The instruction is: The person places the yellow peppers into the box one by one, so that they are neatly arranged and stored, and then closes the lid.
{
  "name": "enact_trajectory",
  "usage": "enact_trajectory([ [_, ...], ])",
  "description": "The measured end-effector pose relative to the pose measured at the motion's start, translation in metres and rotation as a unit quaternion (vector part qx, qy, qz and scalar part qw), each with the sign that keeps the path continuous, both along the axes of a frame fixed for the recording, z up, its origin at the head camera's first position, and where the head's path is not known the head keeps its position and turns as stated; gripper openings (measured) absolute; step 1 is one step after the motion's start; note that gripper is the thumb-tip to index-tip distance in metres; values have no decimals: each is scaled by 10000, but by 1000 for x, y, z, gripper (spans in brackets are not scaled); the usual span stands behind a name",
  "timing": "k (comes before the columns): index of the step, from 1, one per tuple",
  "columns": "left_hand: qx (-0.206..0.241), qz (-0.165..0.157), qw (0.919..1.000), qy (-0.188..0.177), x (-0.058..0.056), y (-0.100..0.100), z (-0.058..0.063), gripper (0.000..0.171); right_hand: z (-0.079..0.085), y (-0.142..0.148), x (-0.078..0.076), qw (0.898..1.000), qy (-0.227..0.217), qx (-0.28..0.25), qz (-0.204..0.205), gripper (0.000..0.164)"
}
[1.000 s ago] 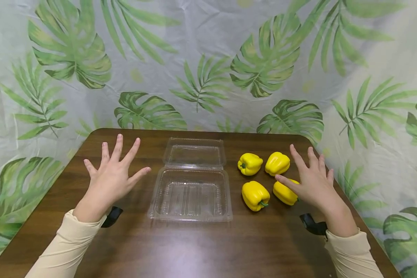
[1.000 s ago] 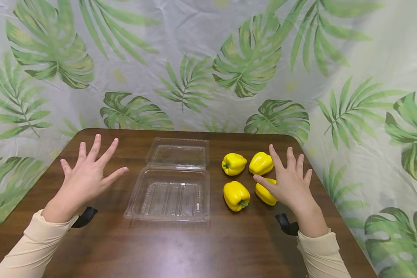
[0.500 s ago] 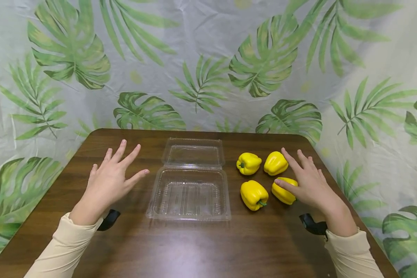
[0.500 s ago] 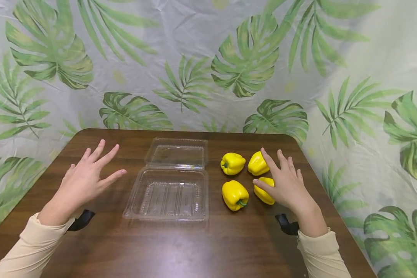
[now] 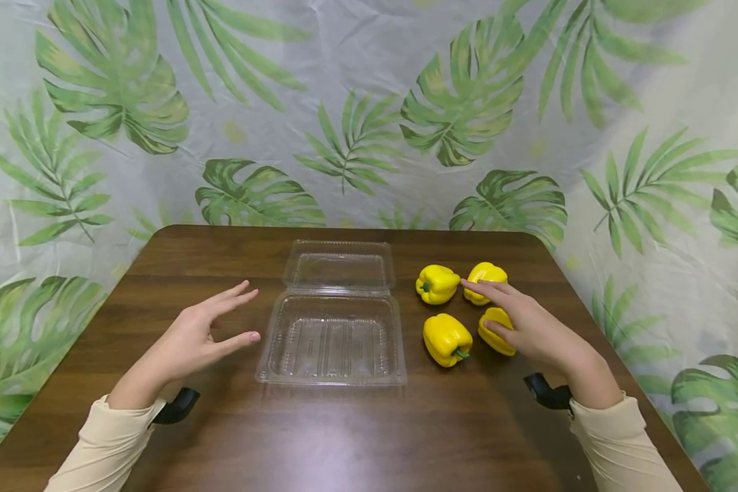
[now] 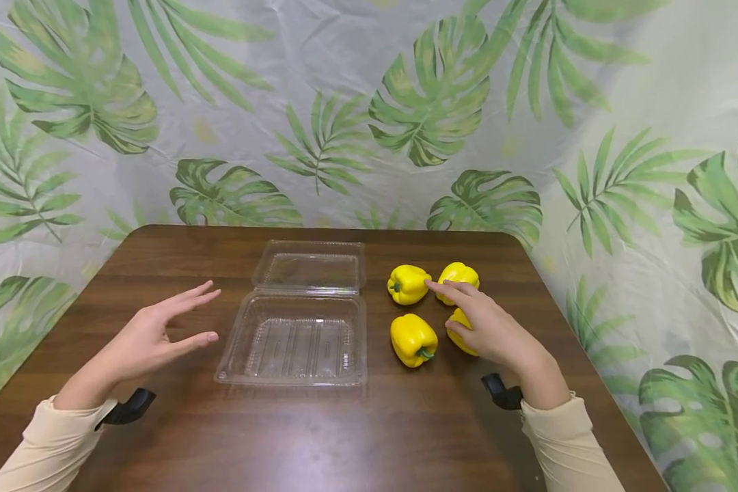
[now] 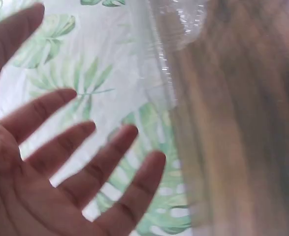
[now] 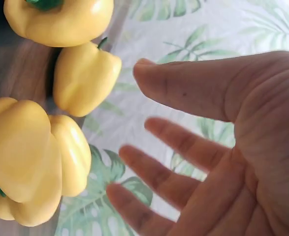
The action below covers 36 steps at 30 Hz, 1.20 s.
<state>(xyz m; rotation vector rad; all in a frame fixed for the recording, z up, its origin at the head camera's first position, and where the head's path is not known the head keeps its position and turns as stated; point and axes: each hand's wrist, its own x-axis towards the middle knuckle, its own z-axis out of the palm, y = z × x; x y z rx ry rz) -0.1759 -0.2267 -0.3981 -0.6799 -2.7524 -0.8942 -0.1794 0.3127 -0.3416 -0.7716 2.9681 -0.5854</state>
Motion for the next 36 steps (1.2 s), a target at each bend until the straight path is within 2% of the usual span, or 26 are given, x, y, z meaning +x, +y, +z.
enact_trajectory([
  [7,510,-763,9947,-464,-6,-7,-24,76,-7,-11,-8,9990,-47,3,445,75],
  [13,776,-1124,9877,-760,-7,-8,-38,80,-11,-19,-9,9976,-216,39,659,74],
  [19,844,-1265,9849,-826,-7,-8,-44,79,-13,-22,-9,9971,-356,129,663,76],
  [36,1145,-1457,9771,-1045,-7,-7,-47,84,-21,-24,-12,9960,-476,330,676,75],
])
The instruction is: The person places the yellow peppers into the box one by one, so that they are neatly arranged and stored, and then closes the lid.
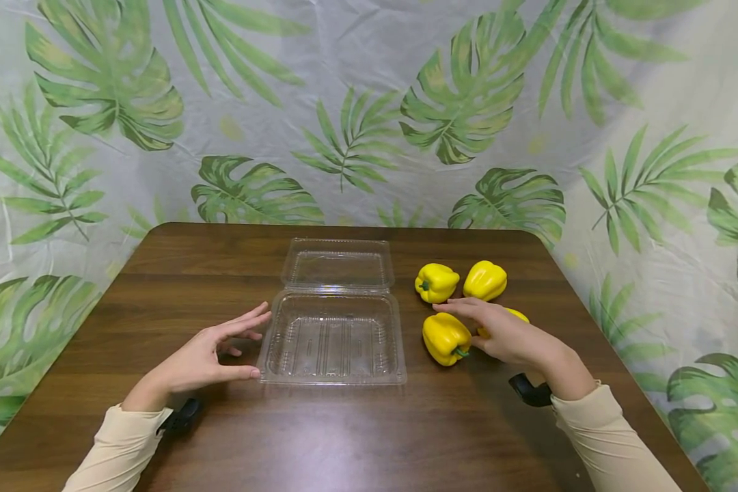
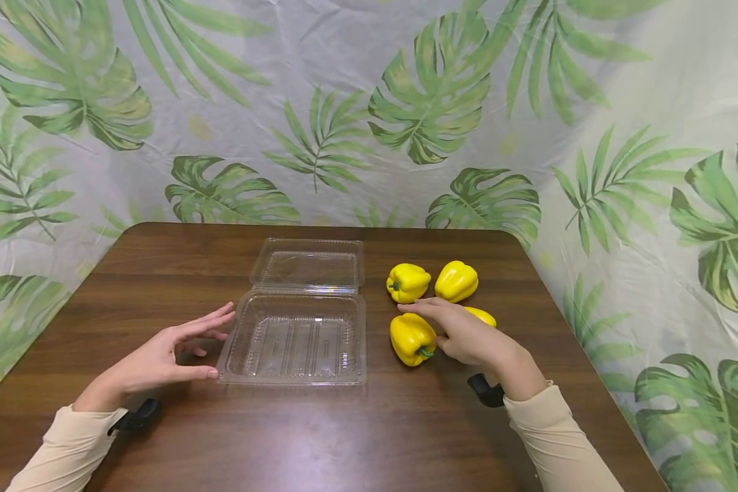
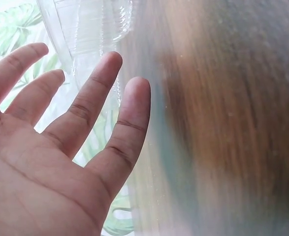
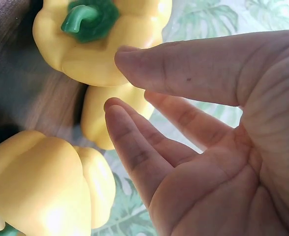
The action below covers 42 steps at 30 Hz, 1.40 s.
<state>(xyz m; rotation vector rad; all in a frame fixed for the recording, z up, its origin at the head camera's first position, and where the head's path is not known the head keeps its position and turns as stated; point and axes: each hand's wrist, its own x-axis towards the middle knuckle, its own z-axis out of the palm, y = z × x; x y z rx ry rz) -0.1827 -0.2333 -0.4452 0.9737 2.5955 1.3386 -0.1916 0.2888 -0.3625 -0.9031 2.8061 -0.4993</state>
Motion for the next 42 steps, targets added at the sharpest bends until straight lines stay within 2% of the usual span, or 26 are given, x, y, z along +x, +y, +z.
enact_trajectory([
  [11,140,-157,9998,67,-1,1,-6,85,-2,1,-1,9999,-63,-70,129,74],
  [20,129,-98,9999,10,-3,0,-9,87,-8,3,0,9993,-193,-259,163,71],
  [24,99,-109,9999,73,-4,0,-11,87,-9,4,3,9994,-247,-235,87,68],
  [29,69,-81,9998,137,-4,0,-11,87,-11,7,6,9977,-522,-414,-110,65],
  [42,74,-49,9997,214,-3,0,-11,85,-13,13,15,9913,-976,-726,-501,68],
])
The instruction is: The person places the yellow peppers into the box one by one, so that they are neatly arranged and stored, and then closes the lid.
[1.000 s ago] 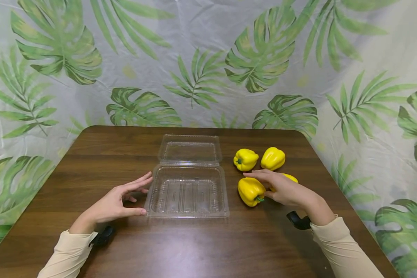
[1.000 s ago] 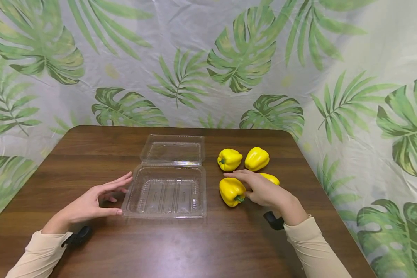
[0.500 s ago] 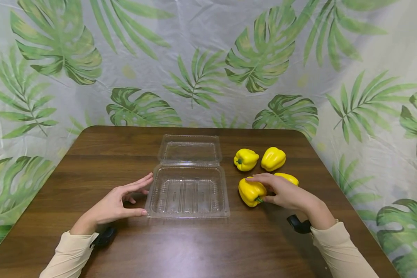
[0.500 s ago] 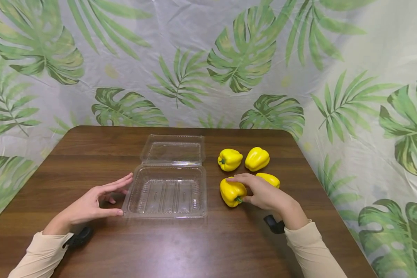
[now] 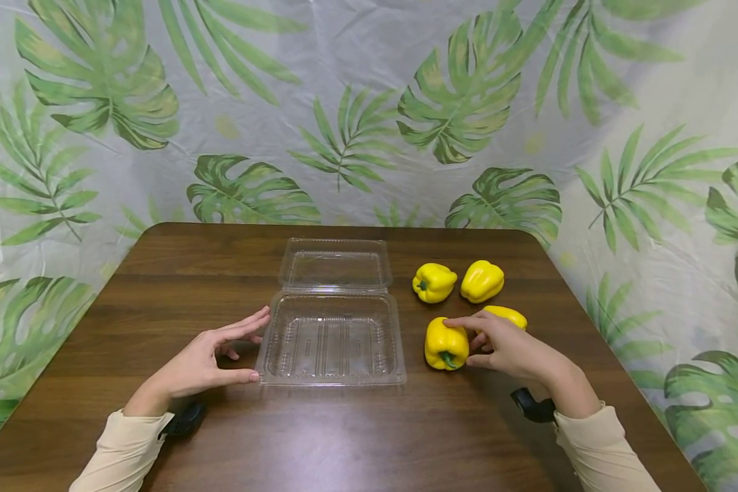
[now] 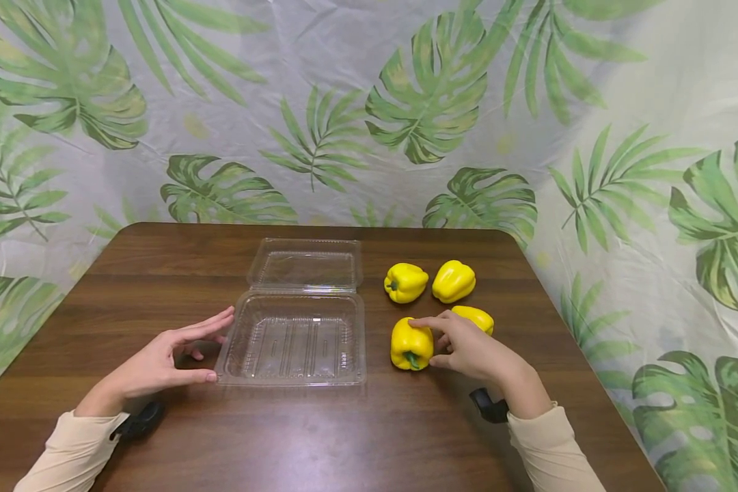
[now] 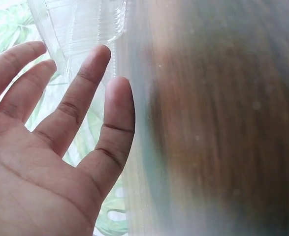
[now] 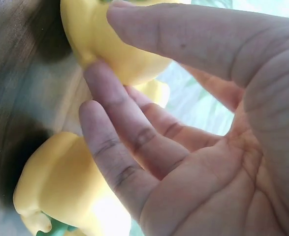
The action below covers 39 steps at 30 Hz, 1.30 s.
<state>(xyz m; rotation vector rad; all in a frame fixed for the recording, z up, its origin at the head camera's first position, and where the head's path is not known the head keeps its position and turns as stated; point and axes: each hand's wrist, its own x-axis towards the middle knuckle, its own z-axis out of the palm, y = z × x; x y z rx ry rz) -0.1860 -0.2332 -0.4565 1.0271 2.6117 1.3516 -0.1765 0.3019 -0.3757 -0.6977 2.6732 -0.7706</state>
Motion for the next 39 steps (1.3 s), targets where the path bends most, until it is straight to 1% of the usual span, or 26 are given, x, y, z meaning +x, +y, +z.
enact_trajectory([
  [4,-16,31,10000,7,0,-1,0,85,0,2,-1,9997,-118,-179,-82,67],
  [7,-25,28,10000,23,0,-1,-1,86,0,3,-2,9998,159,-116,-14,70],
  [9,-26,3,10000,35,-1,0,-1,86,-2,3,-2,9991,393,-29,123,73],
  [11,-17,-4,10000,37,-1,0,-1,85,-3,1,-5,9982,531,16,287,76],
  [13,-7,-4,10000,49,0,0,-1,85,-4,-1,-7,9982,429,-52,428,78],
  [15,10,-9,10000,51,0,0,-1,85,-5,-4,-10,9982,201,-185,532,80],
  [18,14,1,10000,60,0,0,-2,85,-6,-5,-13,9974,-146,-348,612,80],
  [22,-4,8,10000,67,0,-1,-3,84,-7,-6,-15,9963,-424,-442,609,76],
  [26,-2,9,10000,82,0,-1,-3,84,-9,-6,-16,9972,-430,-386,467,72],
  [31,56,-12,9999,101,0,-1,-2,83,-13,-8,-19,9989,-167,-272,331,72],
  [33,78,-22,9999,121,0,-1,-2,82,-14,-9,-20,9991,-169,-282,282,72],
  [36,88,-37,9998,155,1,0,-3,80,-17,-10,-22,9986,-292,-381,239,70],
  [39,89,-45,9998,171,2,1,-3,79,-20,-11,-24,9978,-378,-512,203,71],
])
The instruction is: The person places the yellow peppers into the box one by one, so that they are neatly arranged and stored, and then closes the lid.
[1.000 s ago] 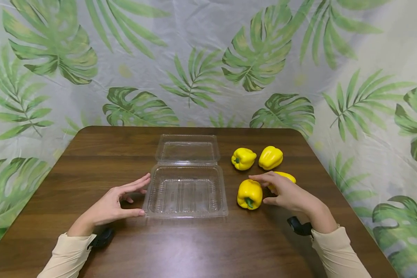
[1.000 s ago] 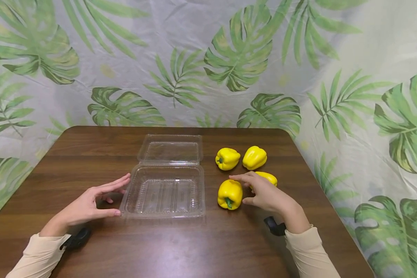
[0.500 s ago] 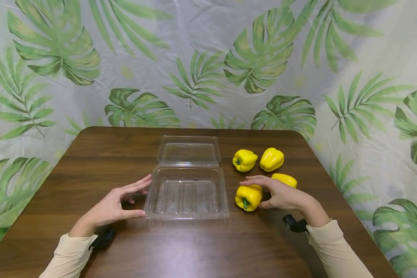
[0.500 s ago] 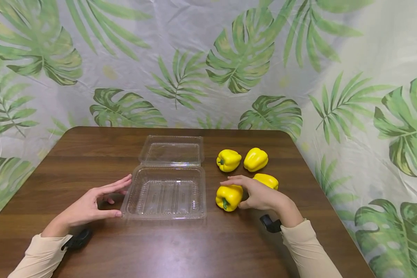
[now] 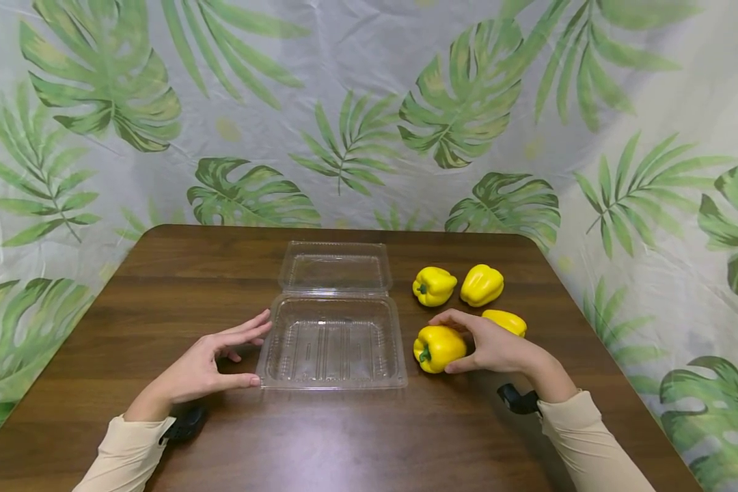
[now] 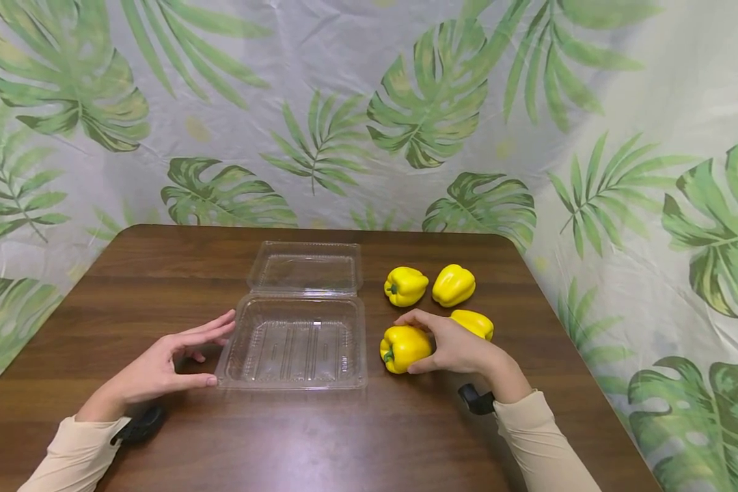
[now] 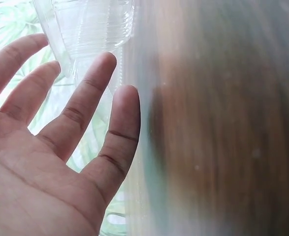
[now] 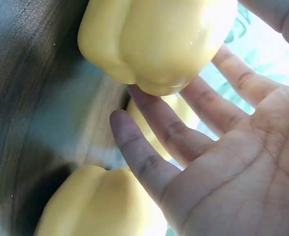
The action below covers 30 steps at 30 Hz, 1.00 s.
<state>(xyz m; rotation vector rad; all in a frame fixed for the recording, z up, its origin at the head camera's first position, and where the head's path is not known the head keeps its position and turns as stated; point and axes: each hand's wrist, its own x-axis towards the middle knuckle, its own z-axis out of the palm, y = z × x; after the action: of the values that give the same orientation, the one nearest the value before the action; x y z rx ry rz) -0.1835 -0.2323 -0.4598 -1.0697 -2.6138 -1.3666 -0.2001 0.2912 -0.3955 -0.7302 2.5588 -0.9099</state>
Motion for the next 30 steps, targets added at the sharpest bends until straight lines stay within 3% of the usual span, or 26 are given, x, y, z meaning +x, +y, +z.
enact_trajectory([
  [5,29,-27,10000,2,2,1,-1,80,-2,-1,-1,9999,105,-30,-58,77],
  [30,65,167,9998,61,3,6,-7,85,-4,2,-14,9988,330,-233,-276,68],
])
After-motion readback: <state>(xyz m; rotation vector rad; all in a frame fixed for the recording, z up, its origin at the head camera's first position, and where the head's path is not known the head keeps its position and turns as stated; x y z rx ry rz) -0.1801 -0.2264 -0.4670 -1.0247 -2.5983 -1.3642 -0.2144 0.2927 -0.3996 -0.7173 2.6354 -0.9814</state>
